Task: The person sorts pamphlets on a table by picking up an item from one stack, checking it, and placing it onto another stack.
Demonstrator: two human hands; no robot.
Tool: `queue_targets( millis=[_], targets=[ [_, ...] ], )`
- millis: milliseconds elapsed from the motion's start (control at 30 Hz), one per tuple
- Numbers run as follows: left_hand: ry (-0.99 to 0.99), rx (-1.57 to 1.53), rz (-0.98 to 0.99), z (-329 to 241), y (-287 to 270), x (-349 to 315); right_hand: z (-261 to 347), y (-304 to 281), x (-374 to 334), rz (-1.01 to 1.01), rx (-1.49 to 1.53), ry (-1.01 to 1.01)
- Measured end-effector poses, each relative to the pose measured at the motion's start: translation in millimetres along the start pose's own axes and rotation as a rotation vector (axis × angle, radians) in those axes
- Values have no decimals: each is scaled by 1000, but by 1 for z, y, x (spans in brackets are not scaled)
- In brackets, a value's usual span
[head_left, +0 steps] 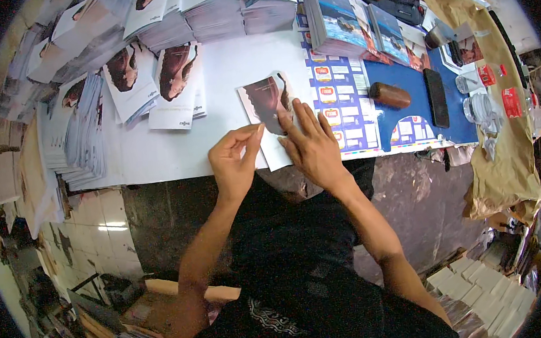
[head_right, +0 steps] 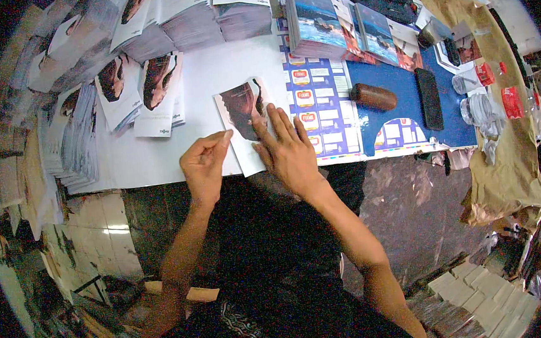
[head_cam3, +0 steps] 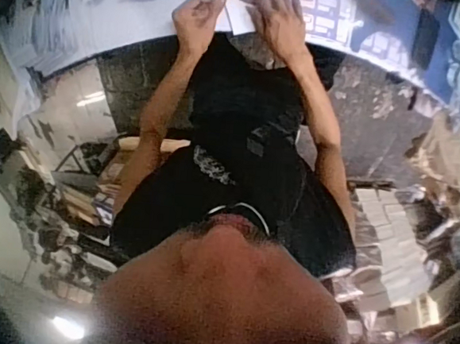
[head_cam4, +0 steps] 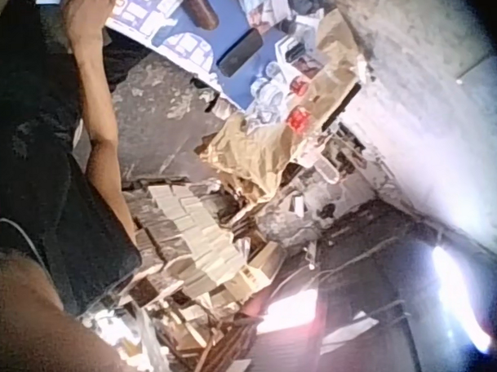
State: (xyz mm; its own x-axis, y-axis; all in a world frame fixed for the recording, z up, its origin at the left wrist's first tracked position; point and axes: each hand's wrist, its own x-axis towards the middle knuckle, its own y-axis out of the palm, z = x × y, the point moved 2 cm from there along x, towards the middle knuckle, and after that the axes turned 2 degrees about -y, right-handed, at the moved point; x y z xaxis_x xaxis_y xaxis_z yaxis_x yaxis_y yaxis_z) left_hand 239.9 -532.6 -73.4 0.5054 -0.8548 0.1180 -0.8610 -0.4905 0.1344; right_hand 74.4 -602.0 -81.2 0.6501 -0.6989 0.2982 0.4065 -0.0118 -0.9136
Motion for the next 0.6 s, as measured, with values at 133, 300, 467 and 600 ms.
queue_targets(
  millis=[133, 300, 467, 600],
  targets=[
    [-43, -92, -73, -20, 1, -8, 0, -5, -1, 21, 6, 8],
    [-73, -116, -102, -34, 4, -10, -2, -1, -1, 30, 0, 12],
    [-65, -56, -85, -39, 6, -11, 0, -3, 0, 23, 14, 16],
    [-52, -117, -99, -36, 5, -12, -1, -1, -1, 29, 5, 15]
  ],
)
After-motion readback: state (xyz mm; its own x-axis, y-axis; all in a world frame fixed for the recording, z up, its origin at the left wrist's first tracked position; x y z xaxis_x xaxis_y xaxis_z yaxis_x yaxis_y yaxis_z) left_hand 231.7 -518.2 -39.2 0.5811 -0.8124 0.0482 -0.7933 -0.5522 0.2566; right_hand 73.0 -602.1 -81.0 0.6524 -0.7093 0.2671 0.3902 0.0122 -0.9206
